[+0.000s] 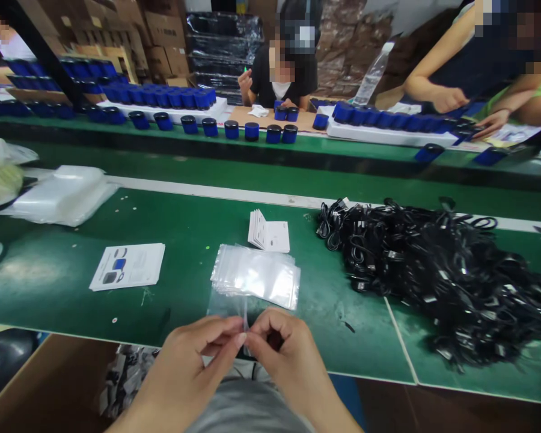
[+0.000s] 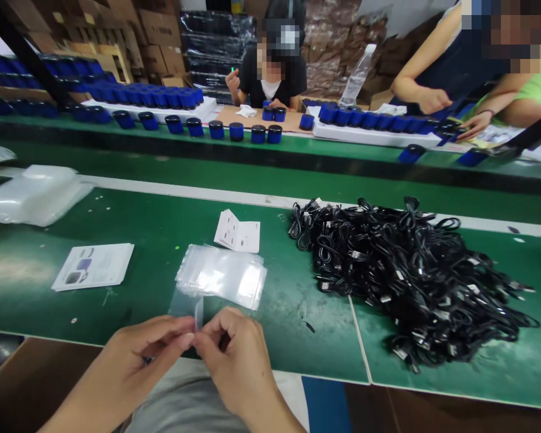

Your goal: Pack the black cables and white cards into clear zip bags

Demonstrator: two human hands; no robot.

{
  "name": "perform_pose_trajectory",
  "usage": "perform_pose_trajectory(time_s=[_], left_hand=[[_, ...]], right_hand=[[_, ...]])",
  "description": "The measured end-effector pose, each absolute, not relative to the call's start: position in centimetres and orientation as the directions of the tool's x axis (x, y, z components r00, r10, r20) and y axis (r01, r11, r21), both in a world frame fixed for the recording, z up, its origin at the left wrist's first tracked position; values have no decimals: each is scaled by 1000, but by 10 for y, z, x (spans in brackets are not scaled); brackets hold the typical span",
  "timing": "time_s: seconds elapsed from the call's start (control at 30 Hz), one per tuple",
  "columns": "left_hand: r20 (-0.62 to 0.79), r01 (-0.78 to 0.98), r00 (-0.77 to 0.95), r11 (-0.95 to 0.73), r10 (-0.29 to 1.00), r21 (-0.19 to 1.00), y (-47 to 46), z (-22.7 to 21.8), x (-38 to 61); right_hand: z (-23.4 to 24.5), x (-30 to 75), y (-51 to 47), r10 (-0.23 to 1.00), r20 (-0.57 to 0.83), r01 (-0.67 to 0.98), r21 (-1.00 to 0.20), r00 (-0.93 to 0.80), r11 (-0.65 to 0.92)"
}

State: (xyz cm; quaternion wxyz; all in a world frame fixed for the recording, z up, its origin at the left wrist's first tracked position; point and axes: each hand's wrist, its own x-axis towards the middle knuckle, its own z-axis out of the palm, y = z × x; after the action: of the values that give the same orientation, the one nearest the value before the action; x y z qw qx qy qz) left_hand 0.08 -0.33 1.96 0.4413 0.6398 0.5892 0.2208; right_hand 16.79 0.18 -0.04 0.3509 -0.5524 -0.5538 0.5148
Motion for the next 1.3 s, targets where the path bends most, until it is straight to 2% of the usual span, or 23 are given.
perform_pose_trajectory(time_s=[0.3,0.53,0.67,0.73,0.87,1.0,1.17,1.3], left_hand=[[-378,502,213,231,901,833,6,24,6],[-338,528,184,197,923,826,8,24,7],[-225,558,184,87,957,825,7,20,5],[-149,594,189,8,971,805,6,17,5],[-10,663,182,-116,983,740,2,11,9],[35,680,184,-152,982,717,-1,10,13],[11,710,285,-219,958,670,-1,9,12],[71,719,356,-322,932,616,0,7,10]], right_hand=[[-2,163,3,965,-195,236,-960,-176,-151],[2,163,0,966,-160,225,-968,-203,-113],[2,163,-1,968,-121,275,-960,-220,-57],[0,162,-2,980,-70,357,-934,-185,1],[-7,156,-7,977,170,570,-794,-125,211],[-11,152,-11,932,326,676,-653,-156,342],[-4,154,-10,929,307,628,-686,-209,368],[0,157,-12,918,364,744,-569,-155,351]])
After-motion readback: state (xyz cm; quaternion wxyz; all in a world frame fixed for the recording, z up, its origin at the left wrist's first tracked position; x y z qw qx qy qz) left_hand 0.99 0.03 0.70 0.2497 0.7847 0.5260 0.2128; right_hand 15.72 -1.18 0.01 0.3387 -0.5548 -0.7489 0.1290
